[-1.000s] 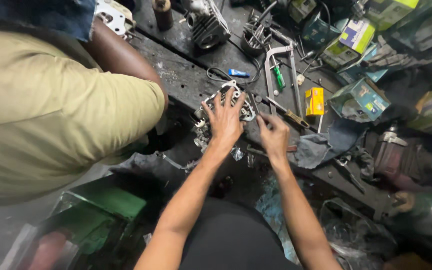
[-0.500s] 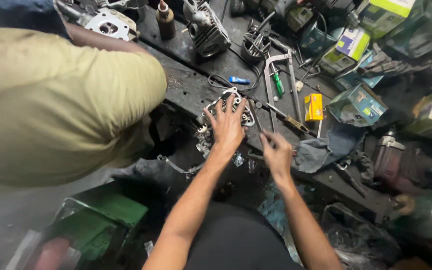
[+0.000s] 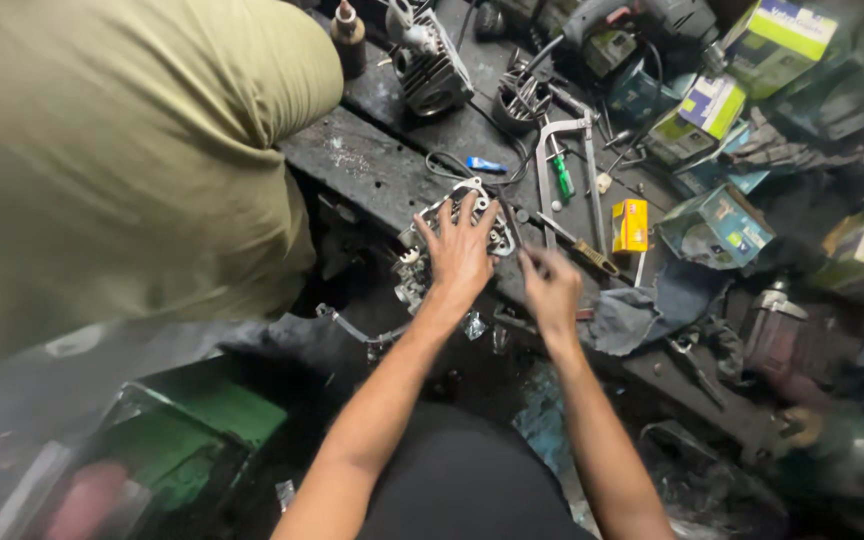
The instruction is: The person uses a wrench to tighten bolts on a disassembled engine cylinder head placed on a workbench. They adjust their grip and reposition the component while working.
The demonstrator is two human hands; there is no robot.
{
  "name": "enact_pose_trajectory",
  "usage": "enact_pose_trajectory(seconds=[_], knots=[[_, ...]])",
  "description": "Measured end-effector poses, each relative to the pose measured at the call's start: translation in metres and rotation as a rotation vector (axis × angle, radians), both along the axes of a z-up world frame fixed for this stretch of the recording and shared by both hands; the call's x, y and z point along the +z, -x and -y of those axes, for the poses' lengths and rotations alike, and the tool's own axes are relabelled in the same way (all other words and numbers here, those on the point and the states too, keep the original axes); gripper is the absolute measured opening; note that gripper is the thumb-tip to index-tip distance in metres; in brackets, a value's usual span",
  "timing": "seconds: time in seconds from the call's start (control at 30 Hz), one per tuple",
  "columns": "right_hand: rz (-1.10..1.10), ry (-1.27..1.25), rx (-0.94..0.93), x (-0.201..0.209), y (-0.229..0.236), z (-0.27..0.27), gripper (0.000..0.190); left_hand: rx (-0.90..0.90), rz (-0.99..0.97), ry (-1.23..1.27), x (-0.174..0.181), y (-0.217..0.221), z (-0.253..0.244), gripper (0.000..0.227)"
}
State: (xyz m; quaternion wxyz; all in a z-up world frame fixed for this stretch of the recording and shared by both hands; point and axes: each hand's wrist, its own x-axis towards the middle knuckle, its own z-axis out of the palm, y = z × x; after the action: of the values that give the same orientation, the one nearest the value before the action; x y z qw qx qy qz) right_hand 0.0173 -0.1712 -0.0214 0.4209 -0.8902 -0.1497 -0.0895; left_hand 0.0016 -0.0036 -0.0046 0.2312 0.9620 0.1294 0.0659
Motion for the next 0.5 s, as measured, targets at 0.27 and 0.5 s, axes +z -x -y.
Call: enact_pose_trajectory(seconds=[0.27,0.5], knots=[[-0.094,0.029,-0.095,0.008,0.017,0.006,0.023,0.002,-0.030,0.016,0.003,-0.003,-0.001,0.094],[0.121,0.097,-0.054,-0.020,-0.035,0.008,0.018,0.005,0.011,-0.014,-0.001,0.003,-0.002,0.094]])
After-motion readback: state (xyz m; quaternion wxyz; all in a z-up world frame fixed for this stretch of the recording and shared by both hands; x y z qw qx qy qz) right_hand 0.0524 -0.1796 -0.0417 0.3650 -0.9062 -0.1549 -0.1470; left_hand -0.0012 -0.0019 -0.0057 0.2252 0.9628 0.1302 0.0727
